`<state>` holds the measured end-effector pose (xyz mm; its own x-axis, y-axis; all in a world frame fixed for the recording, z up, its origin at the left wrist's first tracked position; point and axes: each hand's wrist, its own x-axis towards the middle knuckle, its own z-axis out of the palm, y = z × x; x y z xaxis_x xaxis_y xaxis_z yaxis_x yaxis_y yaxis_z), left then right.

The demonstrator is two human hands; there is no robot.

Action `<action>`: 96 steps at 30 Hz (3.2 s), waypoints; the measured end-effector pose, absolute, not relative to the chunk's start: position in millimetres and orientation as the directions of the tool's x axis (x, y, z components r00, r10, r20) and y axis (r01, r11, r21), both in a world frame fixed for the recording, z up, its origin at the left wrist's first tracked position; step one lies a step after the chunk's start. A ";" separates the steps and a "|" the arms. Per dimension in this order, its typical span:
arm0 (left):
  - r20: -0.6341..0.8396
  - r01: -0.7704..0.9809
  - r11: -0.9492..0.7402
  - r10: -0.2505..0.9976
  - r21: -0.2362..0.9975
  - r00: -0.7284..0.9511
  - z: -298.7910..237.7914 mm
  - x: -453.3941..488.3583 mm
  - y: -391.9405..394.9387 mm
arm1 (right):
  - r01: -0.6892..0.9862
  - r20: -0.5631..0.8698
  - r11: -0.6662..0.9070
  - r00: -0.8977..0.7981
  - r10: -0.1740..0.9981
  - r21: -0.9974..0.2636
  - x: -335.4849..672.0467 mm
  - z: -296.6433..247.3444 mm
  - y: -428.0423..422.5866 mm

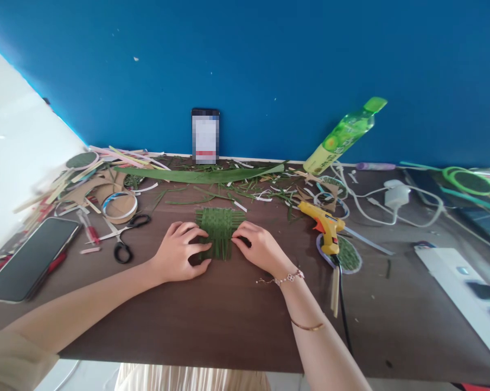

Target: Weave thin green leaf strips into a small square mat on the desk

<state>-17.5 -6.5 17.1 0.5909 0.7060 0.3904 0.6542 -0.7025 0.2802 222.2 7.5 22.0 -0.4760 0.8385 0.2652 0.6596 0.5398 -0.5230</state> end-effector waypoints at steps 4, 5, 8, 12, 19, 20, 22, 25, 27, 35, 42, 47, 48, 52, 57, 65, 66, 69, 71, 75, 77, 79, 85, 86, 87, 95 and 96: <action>0.363 0.658 -0.690 0.721 0.302 0.591 19.2 -16.9 -6.9 | 0.656 0.271 0.545 -0.478 0.836 -0.522 221.6 23.2 7.3; 0.365 0.660 -0.688 0.723 0.302 0.587 19.2 -16.6 -7.1 | 0.655 0.273 0.546 -0.478 0.835 -0.522 221.6 23.3 7.3; 0.391 0.660 -0.694 0.714 0.287 0.581 17.0 -15.8 -7.3 | 0.656 0.273 0.546 -0.478 0.835 -0.521 221.8 22.9 7.4; 0.434 0.649 -0.709 0.694 0.275 0.575 11.8 -15.1 -7.1 | 0.661 0.260 0.541 -0.481 0.837 -0.520 222.6 20.9 7.8; 0.425 0.646 -0.658 0.749 0.388 0.508 14.3 -12.6 -5.5 | 0.660 0.262 0.540 -0.478 0.838 -0.522 222.2 20.4 7.8; 0.408 0.648 -0.637 0.768 0.418 0.493 15.8 -12.5 -5.0 | 0.659 0.264 0.542 -0.479 0.837 -0.521 222.0 20.8 7.8; 0.370 0.644 -0.601 0.799 0.474 0.473 18.5 -12.7 -3.6 | 0.659 0.266 0.544 -0.480 0.836 -0.520 221.5 21.4 7.8; 0.343 0.620 -0.557 0.830 0.553 0.440 21.0 -13.7 -1.0 | 0.662 0.261 0.538 -0.477 0.839 -0.522 221.4 21.5 7.9; 0.341 0.605 -0.528 0.848 0.596 0.405 21.8 -14.4 0.6 | 0.663 0.258 0.536 -0.476 0.841 -0.523 221.5 21.2 8.1; 0.339 0.523 -0.468 0.882 0.712 0.327 22.1 -16.4 4.1 | 0.646 0.265 0.541 -0.479 0.837 -0.539 221.8 21.9 8.5; 0.306 0.513 -0.431 0.899 0.743 0.312 20.1 -17.6 6.4 | 0.638 0.255 0.539 -0.486 0.836 -0.550 222.8 20.2 8.5; 0.266 0.463 -0.364 0.927 0.808 0.264 18.3 -17.9 8.3 | 0.628 0.261 0.543 -0.489 0.833 -0.557 223.9 19.3 8.9; 0.258 0.455 -0.350 0.932 0.819 0.253 17.8 -17.9 8.8 | 0.627 0.262 0.544 -0.489 0.832 -0.557 224.0 19.2 9.0; 0.259 0.450 -0.361 0.926 0.817 0.273 17.4 -18.6 10.0 | 0.634 0.259 0.544 -0.490 0.832 -0.550 223.1 18.9 8.9; 0.331 0.518 -0.539 0.833 0.664 0.443 22.5 -20.2 3.3 | 0.647 0.262 0.543 -0.483 0.835 -0.535 223.0 19.8 8.1; 0.431 0.616 -0.746 0.657 0.254 0.618 17.9 -18.7 -10.0 | 0.647 0.249 0.524 -0.472 0.846 -0.554 227.2 19.9 8.7; 0.434 0.611 -0.757 0.642 0.231 0.632 16.5 -19.0 -9.6 | 0.645 0.248 0.524 -0.473 0.846 -0.556 227.3 19.5 8.9; 0.439 0.601 -0.778 0.612 0.184 0.658 14.0 -20.2 -8.0 | 0.641 0.247 0.527 -0.478 0.843 -0.557 227.3 18.4 9.4; 0.444 0.597 -0.787 0.597 0.160 0.668 13.7 -20.6 -7.2 | 0.638 0.257 0.536 -0.481 0.838 -0.553 227.2 18.0 9.5; 0.461 0.585 -0.799 0.575 0.139 0.676 15.3 -20.4 -5.8 | 0.638 0.273 0.549 -0.484 0.831 -0.539 226.5 17.2 9.4; 0.462 0.587 -0.797 0.578 0.143 0.673 16.7 -20.4 -5.3 | 0.641 0.273 0.547 -0.482 0.833 -0.538 225.6 16.6 9.2; 0.448 0.592 -0.792 0.589 0.151 0.673 17.9 -20.6 -4.9 | 0.643 0.273 0.544 -0.478 0.835 -0.539 224.7 16.1 9.0; 0.412 0.593 -0.786 0.605 0.174 0.681 18.1 -20.9 -4.9 | 0.649 0.273 0.551 -0.485 0.831 -0.524 221.9 16.8 7.9; 0.413 0.589 -0.788 0.603 0.179 0.682 18.0 -21.1 -4.9 | 0.648 0.274 0.554 -0.488 0.829 -0.522 221.4 17.2 7.7; 0.416 0.582 -0.791 0.601 0.187 0.683 18.1 -21.4 -4.9 | 0.648 0.275 0.556 -0.490 0.827 -0.521 220.9 17.5 7.5; 0.361 0.579 -0.773 0.634 0.261 0.684 26.7 -27.5 -1.6 | 0.658 0.274 0.558 -0.491 0.827 -0.505 220.0 18.2 7.0; 0.345 0.583 -0.772 0.635 0.254 0.691 27.0 -27.9 -0.9 | 0.657 0.276 0.560 -0.492 0.826 -0.505 220.1 18.1 7.0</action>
<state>-27.9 -0.9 27.0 0.6914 0.6349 0.3447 0.5826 -0.7722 0.2536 220.1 7.0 18.1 -0.4922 0.8255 0.2762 0.6566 0.5604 -0.5048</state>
